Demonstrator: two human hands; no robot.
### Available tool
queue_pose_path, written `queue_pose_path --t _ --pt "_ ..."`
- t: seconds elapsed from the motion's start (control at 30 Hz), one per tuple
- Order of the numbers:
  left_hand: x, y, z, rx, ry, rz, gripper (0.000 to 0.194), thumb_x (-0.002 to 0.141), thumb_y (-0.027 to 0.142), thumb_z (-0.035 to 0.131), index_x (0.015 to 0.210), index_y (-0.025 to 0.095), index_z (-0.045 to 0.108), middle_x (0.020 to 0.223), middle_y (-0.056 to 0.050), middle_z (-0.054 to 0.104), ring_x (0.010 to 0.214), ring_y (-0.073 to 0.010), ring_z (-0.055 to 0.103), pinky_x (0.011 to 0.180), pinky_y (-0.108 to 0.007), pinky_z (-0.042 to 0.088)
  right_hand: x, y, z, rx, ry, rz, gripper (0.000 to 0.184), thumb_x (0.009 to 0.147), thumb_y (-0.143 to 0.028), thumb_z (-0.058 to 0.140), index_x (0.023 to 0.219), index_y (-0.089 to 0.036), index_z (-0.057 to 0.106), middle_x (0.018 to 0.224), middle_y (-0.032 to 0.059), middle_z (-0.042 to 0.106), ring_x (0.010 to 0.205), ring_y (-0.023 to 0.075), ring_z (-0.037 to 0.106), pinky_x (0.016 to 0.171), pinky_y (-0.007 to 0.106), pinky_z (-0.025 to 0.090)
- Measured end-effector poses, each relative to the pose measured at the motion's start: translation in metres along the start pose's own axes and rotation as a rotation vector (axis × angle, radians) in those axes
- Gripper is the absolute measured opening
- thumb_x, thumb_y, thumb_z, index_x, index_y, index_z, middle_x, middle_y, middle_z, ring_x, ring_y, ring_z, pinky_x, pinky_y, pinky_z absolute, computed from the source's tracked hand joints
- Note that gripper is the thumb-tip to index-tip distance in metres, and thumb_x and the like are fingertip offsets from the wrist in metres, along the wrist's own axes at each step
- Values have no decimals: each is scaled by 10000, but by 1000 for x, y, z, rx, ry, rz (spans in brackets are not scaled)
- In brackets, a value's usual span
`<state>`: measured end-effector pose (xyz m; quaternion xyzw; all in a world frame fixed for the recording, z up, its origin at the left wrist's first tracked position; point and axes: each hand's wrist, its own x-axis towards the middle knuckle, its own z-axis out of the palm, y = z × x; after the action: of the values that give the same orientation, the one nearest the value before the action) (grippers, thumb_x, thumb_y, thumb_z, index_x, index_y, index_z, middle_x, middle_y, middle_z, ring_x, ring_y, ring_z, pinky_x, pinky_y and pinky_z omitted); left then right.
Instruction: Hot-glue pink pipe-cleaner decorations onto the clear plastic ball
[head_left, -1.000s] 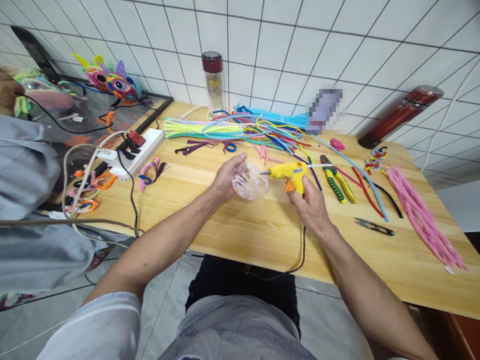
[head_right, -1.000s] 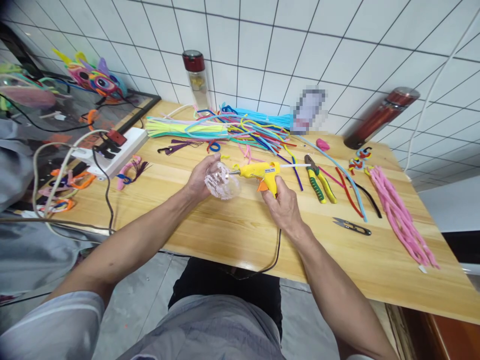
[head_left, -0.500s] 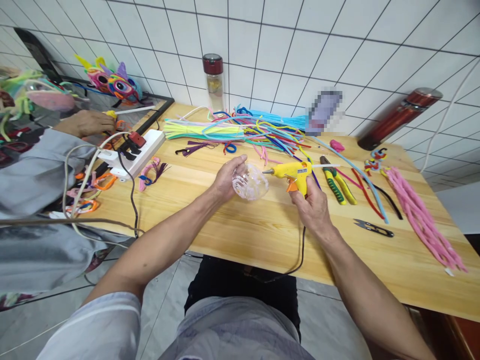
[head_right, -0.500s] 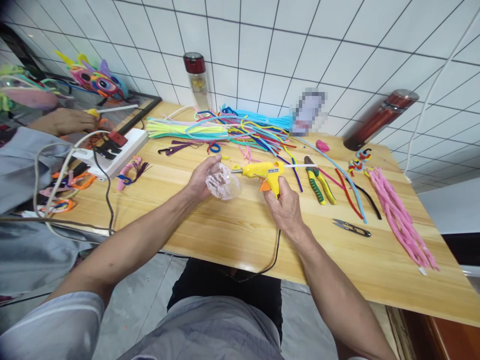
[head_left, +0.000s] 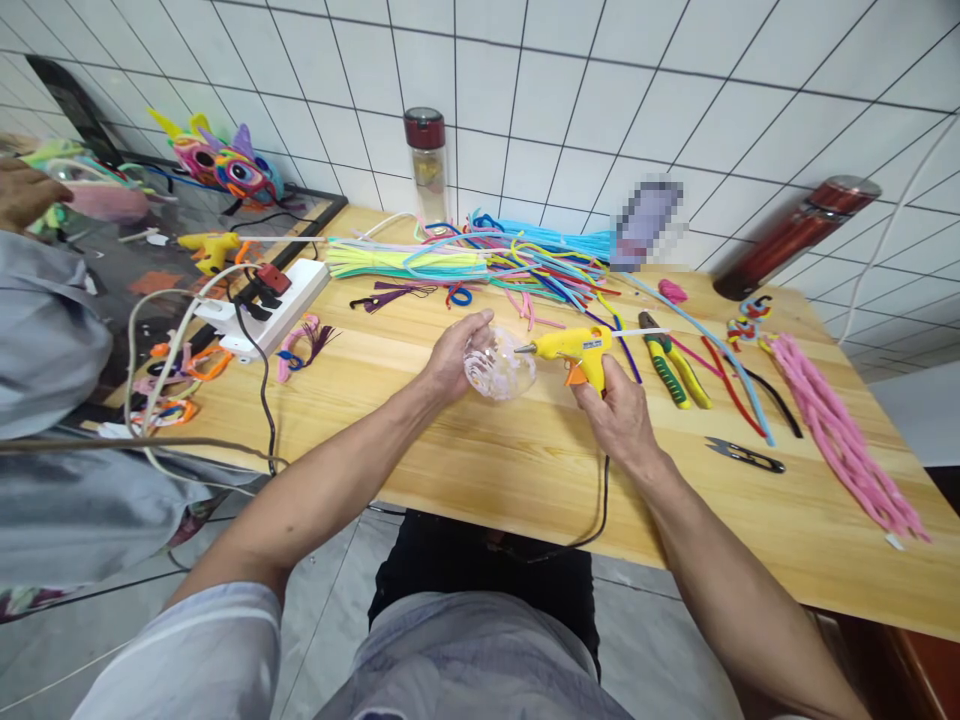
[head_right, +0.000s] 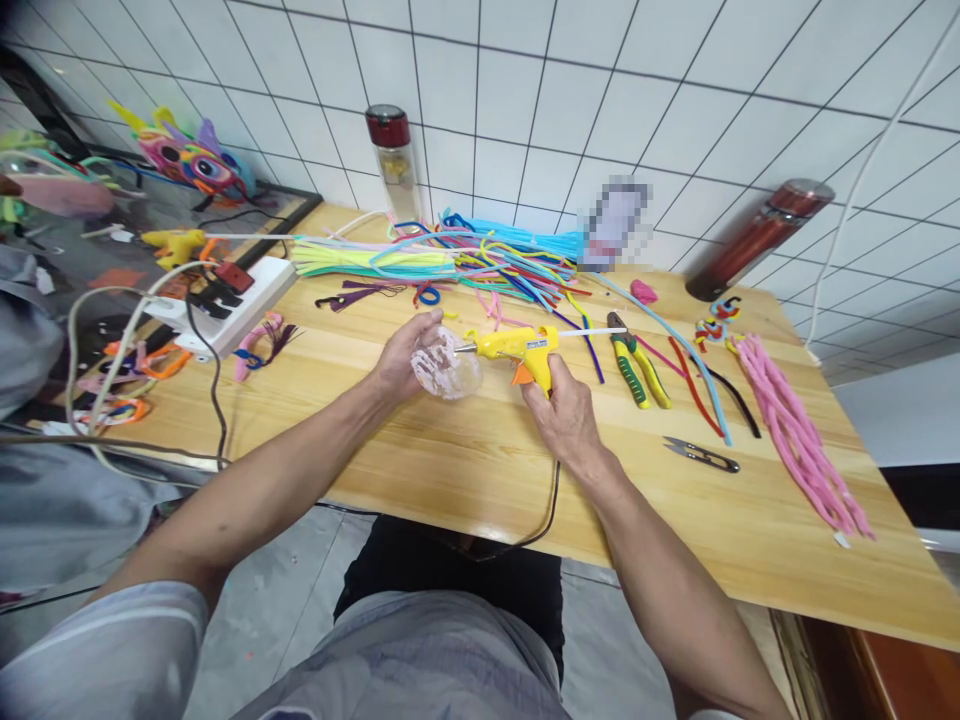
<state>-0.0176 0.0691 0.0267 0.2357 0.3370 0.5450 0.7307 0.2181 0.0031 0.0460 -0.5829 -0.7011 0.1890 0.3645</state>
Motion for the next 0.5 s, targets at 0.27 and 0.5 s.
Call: queue_pose_path --t 0.27,0.5 --pt "-1 1 2 -37 -3 -21 380 824 492 824 728 226 571 504 55 496 428 -134 527 466 -279 398 0 5 0 13 37 6 236 920 -486 581 858 -270 508 642 -33 538 574 167 471 564 303 354" --pt "-2 2 4 -51 31 -31 388 820 454 837 704 223 547 498 66 457 431 -122 510 482 -272 395 0 4 1 -11 8 -10 209 895 -448 556 817 -277 466 590 -51 467 536 157 410 546 301 313"
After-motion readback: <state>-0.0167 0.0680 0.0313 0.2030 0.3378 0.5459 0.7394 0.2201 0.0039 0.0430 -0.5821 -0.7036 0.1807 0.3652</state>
